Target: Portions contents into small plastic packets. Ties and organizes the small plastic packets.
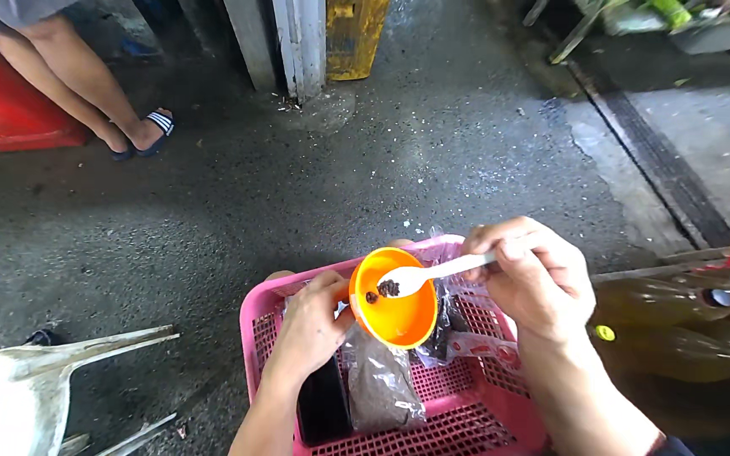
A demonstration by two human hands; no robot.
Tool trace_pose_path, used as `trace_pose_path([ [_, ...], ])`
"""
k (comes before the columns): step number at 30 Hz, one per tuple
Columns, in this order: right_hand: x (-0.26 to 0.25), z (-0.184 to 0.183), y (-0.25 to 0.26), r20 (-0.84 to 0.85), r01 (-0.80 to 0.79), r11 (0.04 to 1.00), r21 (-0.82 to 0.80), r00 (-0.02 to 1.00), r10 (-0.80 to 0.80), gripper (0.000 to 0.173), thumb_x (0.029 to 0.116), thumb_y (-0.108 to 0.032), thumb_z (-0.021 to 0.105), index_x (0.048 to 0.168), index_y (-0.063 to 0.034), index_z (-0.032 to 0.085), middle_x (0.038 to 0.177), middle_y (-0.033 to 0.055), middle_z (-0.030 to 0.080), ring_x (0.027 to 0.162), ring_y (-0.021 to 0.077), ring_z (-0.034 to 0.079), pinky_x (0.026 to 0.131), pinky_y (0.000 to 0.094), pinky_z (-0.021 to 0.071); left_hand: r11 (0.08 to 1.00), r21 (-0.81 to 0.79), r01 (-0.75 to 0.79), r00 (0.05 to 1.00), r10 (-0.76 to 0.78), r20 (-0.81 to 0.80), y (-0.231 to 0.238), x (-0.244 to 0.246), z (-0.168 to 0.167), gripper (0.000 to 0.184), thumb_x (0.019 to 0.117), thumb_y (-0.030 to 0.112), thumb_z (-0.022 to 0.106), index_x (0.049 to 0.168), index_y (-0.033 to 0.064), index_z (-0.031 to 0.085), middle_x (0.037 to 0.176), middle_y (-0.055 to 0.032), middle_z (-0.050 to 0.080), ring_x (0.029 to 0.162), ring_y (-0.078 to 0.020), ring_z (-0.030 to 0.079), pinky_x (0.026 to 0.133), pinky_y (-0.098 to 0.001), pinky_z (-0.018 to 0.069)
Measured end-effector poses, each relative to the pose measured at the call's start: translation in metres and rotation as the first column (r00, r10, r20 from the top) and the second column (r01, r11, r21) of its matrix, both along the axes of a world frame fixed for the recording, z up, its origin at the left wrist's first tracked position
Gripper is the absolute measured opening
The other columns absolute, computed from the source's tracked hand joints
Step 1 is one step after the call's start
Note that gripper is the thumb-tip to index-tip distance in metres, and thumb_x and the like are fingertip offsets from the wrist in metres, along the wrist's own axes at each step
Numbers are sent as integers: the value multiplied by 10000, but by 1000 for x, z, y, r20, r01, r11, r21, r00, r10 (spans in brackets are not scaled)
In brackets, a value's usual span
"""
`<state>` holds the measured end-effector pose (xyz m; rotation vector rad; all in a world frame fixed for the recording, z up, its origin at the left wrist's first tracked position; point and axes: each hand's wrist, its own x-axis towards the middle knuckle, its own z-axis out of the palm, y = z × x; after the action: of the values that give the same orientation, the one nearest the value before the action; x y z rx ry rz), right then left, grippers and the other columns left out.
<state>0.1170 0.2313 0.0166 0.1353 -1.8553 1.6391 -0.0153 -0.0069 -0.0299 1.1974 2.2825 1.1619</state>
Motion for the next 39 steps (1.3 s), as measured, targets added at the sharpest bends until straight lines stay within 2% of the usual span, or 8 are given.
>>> trace_pose_path([
  [7, 7, 7, -8, -127, -20, 965, 262, 990, 55, 270, 1081, -350, 505, 1152, -205, 722, 1056, -65, 709, 986, 73, 662, 861, 254, 546, 974, 210, -84, 996, 73, 60, -1, -4, 0, 185, 931, 307, 693, 1014, 170, 785, 1025, 40, 672, 979, 17, 618, 874, -167, 524],
  [10, 11, 16, -15, -202, 41, 963, 266, 979, 14, 235, 1070, -362, 527, 1101, -245, 729, 1070, -83, 704, 1012, 84, 660, 875, 255, 536, 892, 427, -150, 984, 94, 150, 0, -1, 4, 157, 895, 204, 707, 1004, 102, 753, 1005, 43, 686, 966, 63, 635, 861, -120, 540],
  [14, 1, 8, -11, -167, 18, 945, 328, 985, 39, 184, 1052, -263, 583, 1147, -189, 721, 1073, -49, 745, 1040, 103, 695, 926, 290, 569, 783, 600, -164, 983, 80, 165, -2, 2, 3, 187, 949, 246, 703, 1123, 178, 700, 1163, 132, 690, 1118, 78, 610, 976, -155, 523],
  [21, 6, 21, -19, -243, 69, 991, 119, 969, -38, 284, 1071, -361, 524, 1312, -350, 674, 1117, -130, 733, 994, 43, 692, 874, 220, 562, 728, 643, -238, 967, 114, 229, -3, 2, 1, 230, 923, 216, 725, 1135, 130, 693, 1137, 126, 706, 1101, 71, 626, 973, -168, 532],
  [25, -7, -6, -13, -36, 92, 902, 421, 996, -85, 265, 1069, -253, 565, 1277, -172, 708, 1143, -3, 757, 1082, 103, 702, 970, 293, 575, 717, 642, -271, 962, 177, 208, 0, 1, 3, 178, 892, 186, 750, 1063, 143, 720, 1114, 135, 709, 1089, 77, 628, 963, -156, 536],
  [30, -5, 13, -22, -216, 100, 988, 120, 974, -73, 247, 1084, -344, 500, 1252, -315, 678, 1121, -104, 737, 965, 80, 717, 834, 250, 601, 706, 646, -291, 957, 226, 184, -4, 1, 1, 203, 881, 135, 745, 1071, 81, 698, 1082, 112, 713, 1075, 84, 629, 963, -149, 531],
  [34, -12, -12, -15, 31, 84, 884, 459, 993, -111, 247, 1085, -280, 517, 1132, -143, 717, 1024, 4, 740, 973, 91, 687, 891, 279, 567, 711, 636, -302, 952, 261, 160, -3, 2, 5, 202, 883, 162, 748, 1060, 82, 692, 1068, 119, 715, 1062, 96, 631, 959, -139, 531],
  [39, 2, 23, -28, -252, 280, 900, 333, 946, -201, 245, 1101, -366, 440, 1220, -324, 650, 1021, -162, 700, 927, 19, 674, 829, 208, 556, 706, 642, -299, 951, 279, 136, -6, 0, 1, 157, 884, 146, 746, 1019, 73, 713, 1077, 65, 719, 1074, 69, 636, 961, -147, 532],
])
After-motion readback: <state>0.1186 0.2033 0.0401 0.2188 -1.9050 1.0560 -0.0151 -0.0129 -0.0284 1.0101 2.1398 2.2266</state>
